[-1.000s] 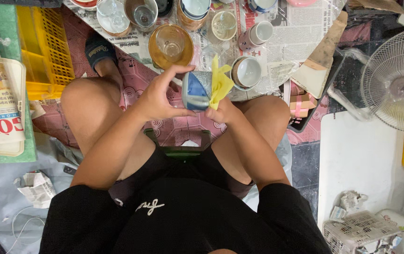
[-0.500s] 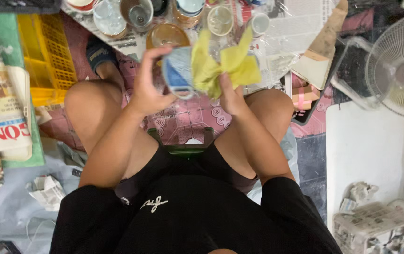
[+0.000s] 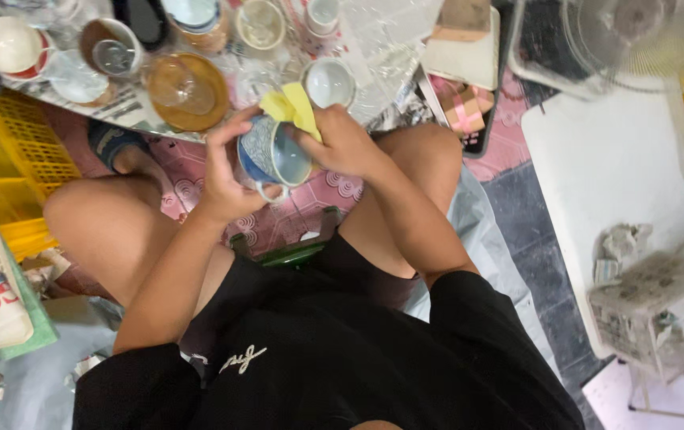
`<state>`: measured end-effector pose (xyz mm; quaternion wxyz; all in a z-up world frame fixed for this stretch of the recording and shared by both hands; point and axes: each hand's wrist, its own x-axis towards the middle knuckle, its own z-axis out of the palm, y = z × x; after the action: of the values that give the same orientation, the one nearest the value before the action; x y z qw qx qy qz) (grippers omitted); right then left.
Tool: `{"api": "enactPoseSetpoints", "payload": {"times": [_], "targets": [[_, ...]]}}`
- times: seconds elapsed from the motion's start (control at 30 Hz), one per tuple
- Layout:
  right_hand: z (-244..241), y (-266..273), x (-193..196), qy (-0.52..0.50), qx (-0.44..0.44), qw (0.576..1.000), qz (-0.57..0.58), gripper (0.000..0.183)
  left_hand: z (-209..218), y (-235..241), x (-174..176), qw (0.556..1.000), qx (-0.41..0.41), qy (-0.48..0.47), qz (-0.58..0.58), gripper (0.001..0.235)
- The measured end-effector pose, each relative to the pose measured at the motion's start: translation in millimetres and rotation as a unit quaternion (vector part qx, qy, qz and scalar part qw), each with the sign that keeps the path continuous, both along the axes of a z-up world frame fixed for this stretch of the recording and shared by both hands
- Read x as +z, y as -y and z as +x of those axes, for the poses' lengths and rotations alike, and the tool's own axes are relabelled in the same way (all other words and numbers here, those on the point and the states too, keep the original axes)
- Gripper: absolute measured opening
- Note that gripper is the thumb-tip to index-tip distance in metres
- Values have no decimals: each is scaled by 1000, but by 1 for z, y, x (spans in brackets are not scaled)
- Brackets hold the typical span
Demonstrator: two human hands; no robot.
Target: The person wipes various ceramic cups and a small pink plate with a yellow cloth. They handle each item one at a time, wiping the exterior and interior surfaces, then place them back on the table.
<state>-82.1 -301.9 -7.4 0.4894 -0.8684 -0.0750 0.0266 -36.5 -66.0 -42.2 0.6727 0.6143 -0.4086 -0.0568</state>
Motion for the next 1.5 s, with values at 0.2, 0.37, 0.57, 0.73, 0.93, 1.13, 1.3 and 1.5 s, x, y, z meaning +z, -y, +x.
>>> {"api": "enactPoseSetpoints", "payload": {"times": [0.2, 0.37, 0.57, 0.73, 0.93, 1.13, 1.3, 1.5], "targets": [[10, 95, 5, 52, -155, 985, -52, 26, -6, 26, 7, 999, 49, 11, 21, 95], [36, 172, 1, -31, -267, 943, -197, 38, -3, 35, -8, 999, 44, 6, 3, 87], [74, 211, -82, -134, -237, 905, -328, 46, 1, 38, -21, 1000, -6, -13, 18, 81], [88, 206, -110, -211, -196, 901, -325, 48, -5, 38, -15, 998, -32, -17, 56, 76], [93, 193, -112, -196, -240, 882, -357, 53, -5, 40, -7, 995, -42, -27, 87, 71], [90, 188, -114, -225, -260, 878, -334, 59, -5, 39, -8, 995, -35, -9, 96, 69], [84, 193, -88, -145, -292, 892, -314, 60, -5, 40, -12, 996, -31, -4, 86, 65], [44, 153, -16, 30, -416, 909, 16, 40, 16, 55, 26, 992, 23, 55, 112, 47]]}}
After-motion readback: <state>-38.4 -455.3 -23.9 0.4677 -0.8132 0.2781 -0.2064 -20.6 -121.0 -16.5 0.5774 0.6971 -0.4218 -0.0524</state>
